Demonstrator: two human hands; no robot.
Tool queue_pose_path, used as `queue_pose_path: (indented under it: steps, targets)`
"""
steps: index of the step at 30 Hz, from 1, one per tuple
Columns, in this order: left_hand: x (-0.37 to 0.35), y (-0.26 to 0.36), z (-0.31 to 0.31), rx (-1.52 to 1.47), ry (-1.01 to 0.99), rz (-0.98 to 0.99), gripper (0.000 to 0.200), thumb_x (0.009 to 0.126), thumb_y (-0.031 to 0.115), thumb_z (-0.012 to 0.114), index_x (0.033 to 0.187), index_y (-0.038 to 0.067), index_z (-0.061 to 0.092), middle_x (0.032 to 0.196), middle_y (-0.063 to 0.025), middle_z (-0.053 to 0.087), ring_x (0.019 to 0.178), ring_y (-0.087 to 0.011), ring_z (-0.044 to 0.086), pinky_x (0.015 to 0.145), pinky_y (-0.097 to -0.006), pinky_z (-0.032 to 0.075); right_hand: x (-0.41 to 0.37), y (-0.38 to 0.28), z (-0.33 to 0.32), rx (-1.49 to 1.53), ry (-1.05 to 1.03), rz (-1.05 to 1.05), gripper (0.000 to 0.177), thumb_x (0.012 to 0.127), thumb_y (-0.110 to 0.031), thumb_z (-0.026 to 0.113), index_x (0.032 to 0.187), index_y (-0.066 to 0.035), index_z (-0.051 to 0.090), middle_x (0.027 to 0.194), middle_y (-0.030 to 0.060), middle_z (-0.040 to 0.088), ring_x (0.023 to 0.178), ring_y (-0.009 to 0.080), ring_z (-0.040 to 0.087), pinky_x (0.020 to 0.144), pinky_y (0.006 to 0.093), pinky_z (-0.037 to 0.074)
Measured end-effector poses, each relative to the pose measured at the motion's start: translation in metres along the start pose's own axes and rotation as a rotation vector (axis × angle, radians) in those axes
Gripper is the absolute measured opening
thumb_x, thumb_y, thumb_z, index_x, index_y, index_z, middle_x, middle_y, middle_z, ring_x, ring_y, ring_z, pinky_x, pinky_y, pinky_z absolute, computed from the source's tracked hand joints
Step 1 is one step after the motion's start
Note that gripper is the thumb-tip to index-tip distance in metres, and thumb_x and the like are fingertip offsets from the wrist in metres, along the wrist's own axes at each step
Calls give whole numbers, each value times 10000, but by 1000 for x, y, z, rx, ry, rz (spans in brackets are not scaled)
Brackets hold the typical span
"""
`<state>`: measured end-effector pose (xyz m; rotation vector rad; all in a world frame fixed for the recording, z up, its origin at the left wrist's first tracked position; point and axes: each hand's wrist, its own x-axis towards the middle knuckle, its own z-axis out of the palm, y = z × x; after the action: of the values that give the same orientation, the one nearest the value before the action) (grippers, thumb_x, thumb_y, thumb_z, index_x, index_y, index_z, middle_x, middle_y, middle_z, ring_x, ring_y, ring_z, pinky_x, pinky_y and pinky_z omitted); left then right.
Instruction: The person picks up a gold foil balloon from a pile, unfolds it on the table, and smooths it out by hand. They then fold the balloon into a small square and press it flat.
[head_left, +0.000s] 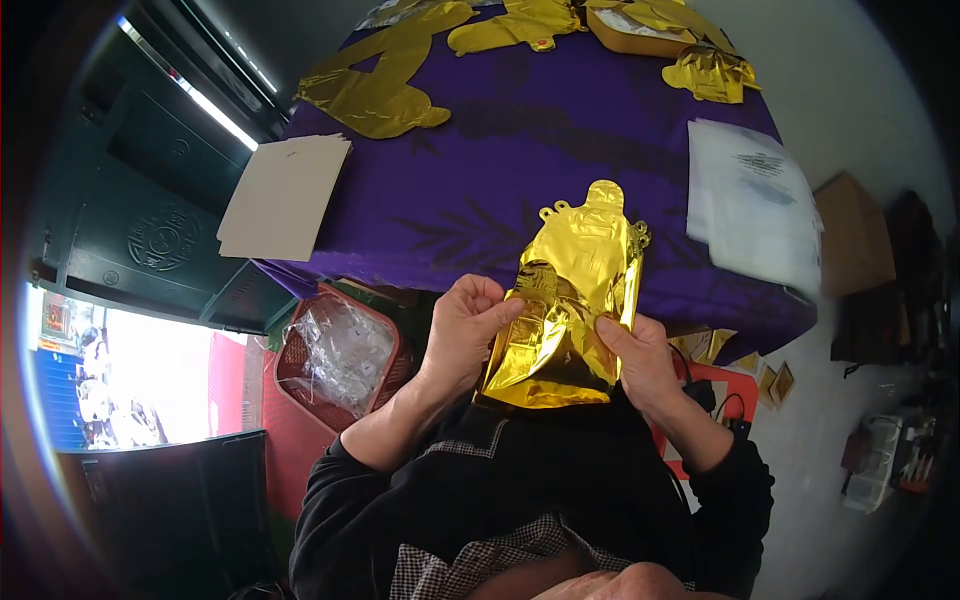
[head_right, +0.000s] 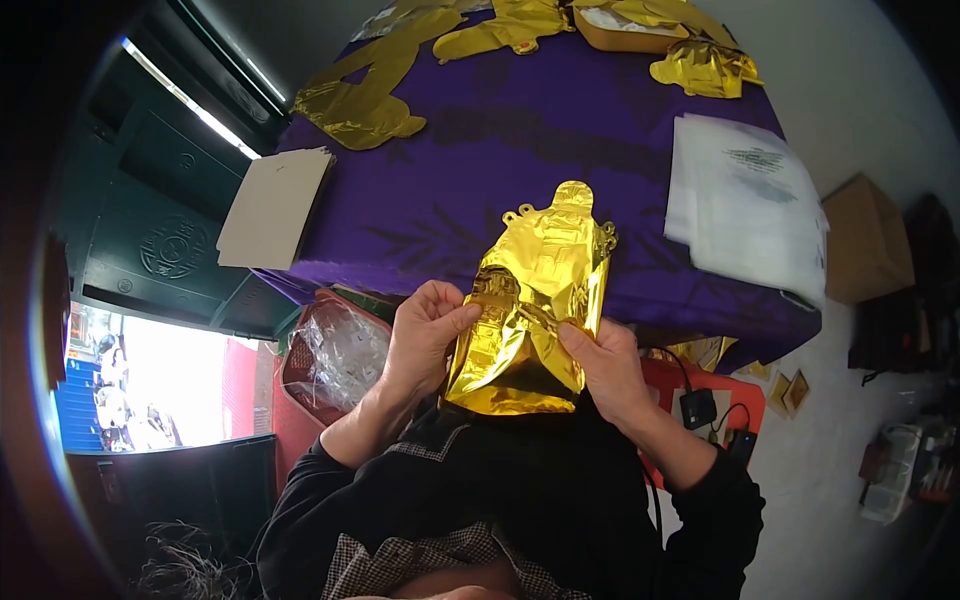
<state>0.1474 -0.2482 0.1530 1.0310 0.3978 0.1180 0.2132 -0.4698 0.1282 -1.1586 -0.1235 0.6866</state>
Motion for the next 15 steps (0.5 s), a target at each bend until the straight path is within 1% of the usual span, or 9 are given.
queue_pose_path:
  steps: [1, 5, 7, 11, 13, 14, 15]
  targets:
    - [0, -1, -3, 15, -25, 4, 122, 890, -36, 662, 947, -25, 555, 788, -56, 648, 706, -85, 638, 636, -201, 525, 0, -1, 1, 31, 15, 12, 253, 988, -149, 585, 1158, 33, 634, 1040, 65, 682, 880, 108, 650, 793, 251, 537]
    - [-1, 0, -2, 28, -12, -10, 87, 895, -3, 673, 898, -31, 591, 783, -49, 651, 685, -81, 631, 632, -205, 527, 0, -1, -1, 20, 0, 2, 255, 998, -158, 567, 1147, 39, 633, 1040, 74, 683, 883, 111, 653, 801, 257, 541]
    - [-3, 5, 4, -43, 18, -46, 85, 906, 19, 669, 910, -43, 610, 791, -58, 666, 684, -85, 636, 638, -210, 532, 1, 1, -3, -14, -11, -3, 257, 1003, -166, 559, 1135, 42, 633, 1043, 83, 685, 894, 117, 658, 809, 262, 544]
    - [-4, 3, 1, -4, 8, -56, 88, 912, 23, 661, 932, -53, 622, 822, -75, 682, 699, -89, 642, 643, -212, 532, 0, 1, -1, -21, -24, -22, 261, 1005, -172, 557, 1129, 45, 634, 1049, 89, 687, 906, 123, 662, 814, 264, 544]
    - [-4, 1, -1, 2, 1, -41, 119, 912, 18, 658, 992, -58, 614, 872, -91, 690, 730, -92, 649, 649, -210, 535, 0, 1, -1, -28, -15, -11, 262, 1004, -172, 557, 1127, 45, 636, 1052, 92, 689, 906, 127, 665, 810, 266, 546]
    - [-4, 1, 0, 2, 1, -43, 119, 912, 18, 658, 992, -58, 614, 872, -91, 690, 730, -92, 649, 649, -210, 535, 1, 1, -1, -28, -14, -10, 262, 1004, -172, 557, 1127, 45, 636, 1052, 92, 689, 906, 127, 665, 810, 266, 546]
    - [-4, 0, 3, 15, 7, 19, 159, 917, 26, 653, 1039, -61, 599, 891, -92, 687, 746, -93, 651, 656, -213, 539, 1, 2, -2, -32, -13, -8, 262, 1003, -171, 558, 1127, 46, 637, 1048, 92, 690, 903, 128, 666, 808, 264, 546]
